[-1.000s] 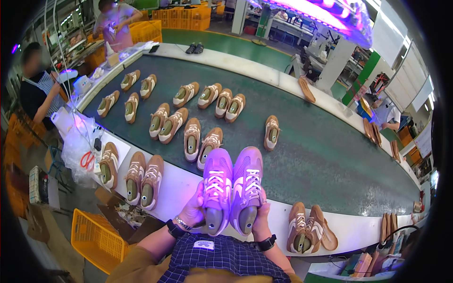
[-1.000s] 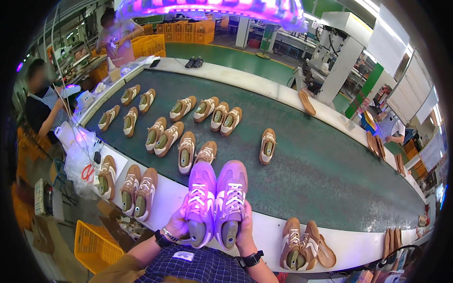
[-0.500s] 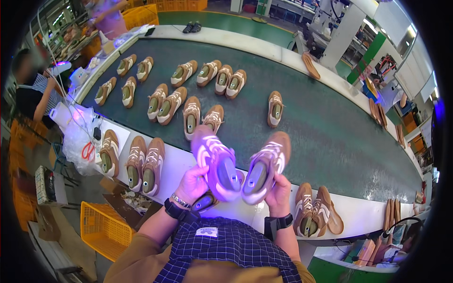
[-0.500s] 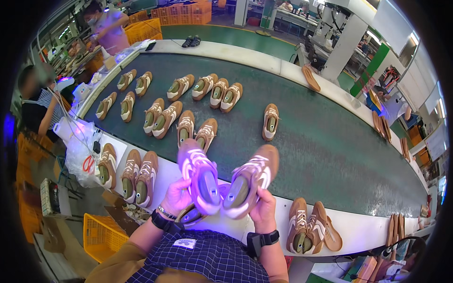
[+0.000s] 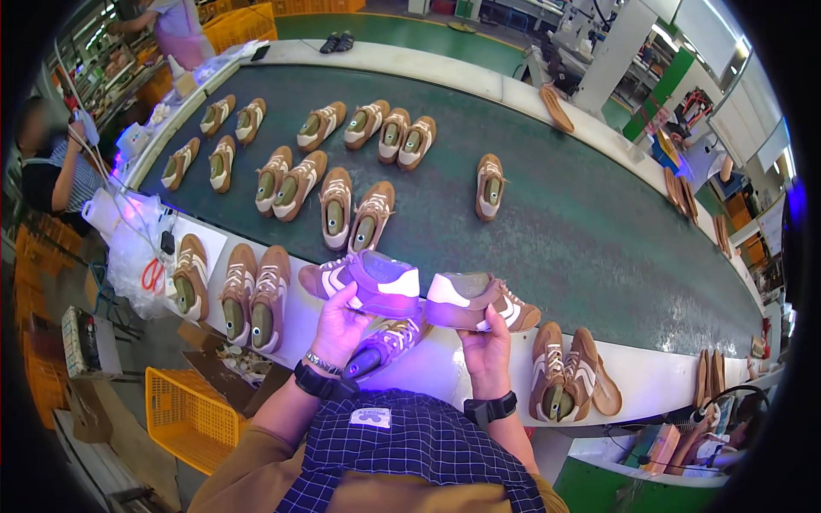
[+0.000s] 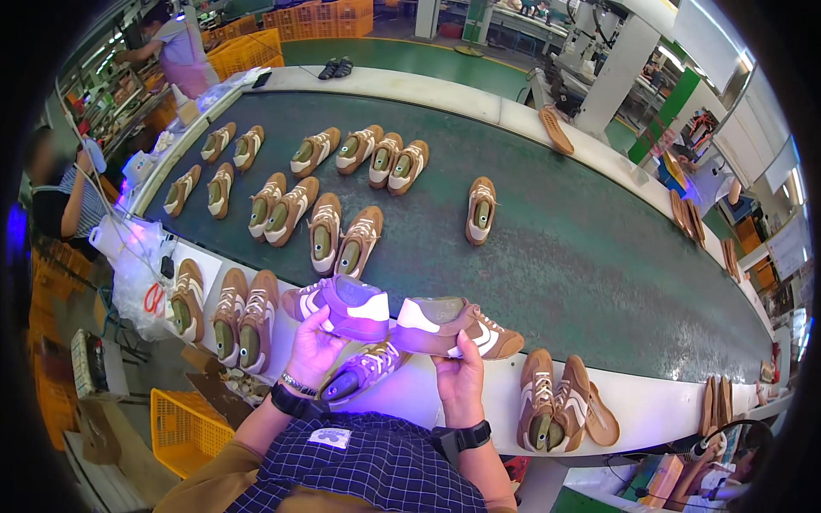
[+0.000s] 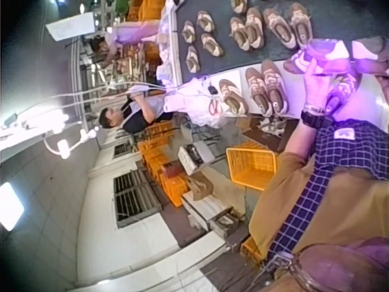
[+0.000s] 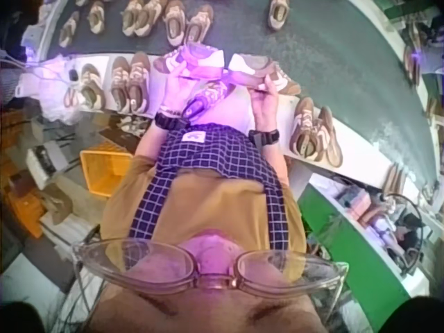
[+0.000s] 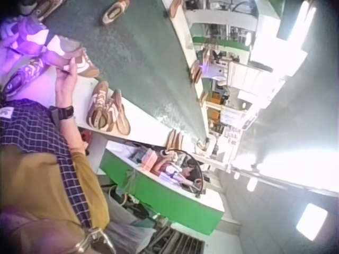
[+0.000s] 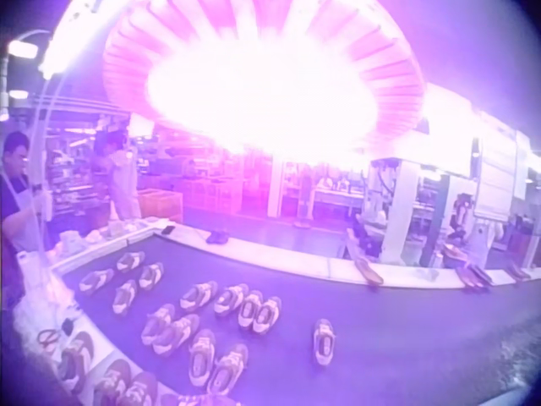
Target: The person picks up pairs of brown sneakers from a moving conveyor belt in a factory setting. They hold the shoes up to a purple UV light source to inspect the soles and sides, then place them back onto the belt. The process is repeated continuously for multiple pairs of shoes.
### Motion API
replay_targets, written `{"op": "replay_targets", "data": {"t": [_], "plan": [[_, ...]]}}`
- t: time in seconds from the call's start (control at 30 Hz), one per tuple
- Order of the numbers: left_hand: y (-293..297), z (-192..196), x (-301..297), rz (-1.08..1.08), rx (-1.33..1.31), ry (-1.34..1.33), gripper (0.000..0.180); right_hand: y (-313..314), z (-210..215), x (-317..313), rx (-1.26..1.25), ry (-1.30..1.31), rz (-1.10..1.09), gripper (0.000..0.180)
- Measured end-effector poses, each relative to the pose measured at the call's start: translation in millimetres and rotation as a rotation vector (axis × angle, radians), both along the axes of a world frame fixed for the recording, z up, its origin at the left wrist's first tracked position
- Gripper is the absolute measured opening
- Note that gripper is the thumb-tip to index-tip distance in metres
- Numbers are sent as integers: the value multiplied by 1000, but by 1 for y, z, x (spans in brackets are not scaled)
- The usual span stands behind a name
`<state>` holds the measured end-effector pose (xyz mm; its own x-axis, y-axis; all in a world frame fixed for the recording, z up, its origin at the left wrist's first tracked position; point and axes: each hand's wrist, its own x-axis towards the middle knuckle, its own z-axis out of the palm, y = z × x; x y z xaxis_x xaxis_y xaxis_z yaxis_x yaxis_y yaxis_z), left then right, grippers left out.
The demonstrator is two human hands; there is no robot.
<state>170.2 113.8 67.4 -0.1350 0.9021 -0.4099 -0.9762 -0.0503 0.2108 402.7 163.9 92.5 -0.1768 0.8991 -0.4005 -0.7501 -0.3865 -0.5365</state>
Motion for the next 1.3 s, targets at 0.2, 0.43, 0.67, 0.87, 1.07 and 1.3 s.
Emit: {"op": "replay_targets", "data": {"t": [0.2,0.43,0.67,0.87,1.07,1.3], "plan": [[1,-3,2,8,-5,15,43,-2,1,-5,-50,-31,-34,39],[1,-7,4,-7,-25,22,42,-4,-2,-6,-59,-32,-32,38],[-1,-7,6,-11,-68,45,35,-6,-6,-4,-58,-31,-20,42],[-3,5,6,-57,-9,157,34,-8,0,-3,27,-116,-8,42],[-3,3,4,-68,-2,244,34,-6,5,1,98,-180,41,44],[4,5,0,-208,61,144,38,-7,9,10,88,-66,63,47]]}}
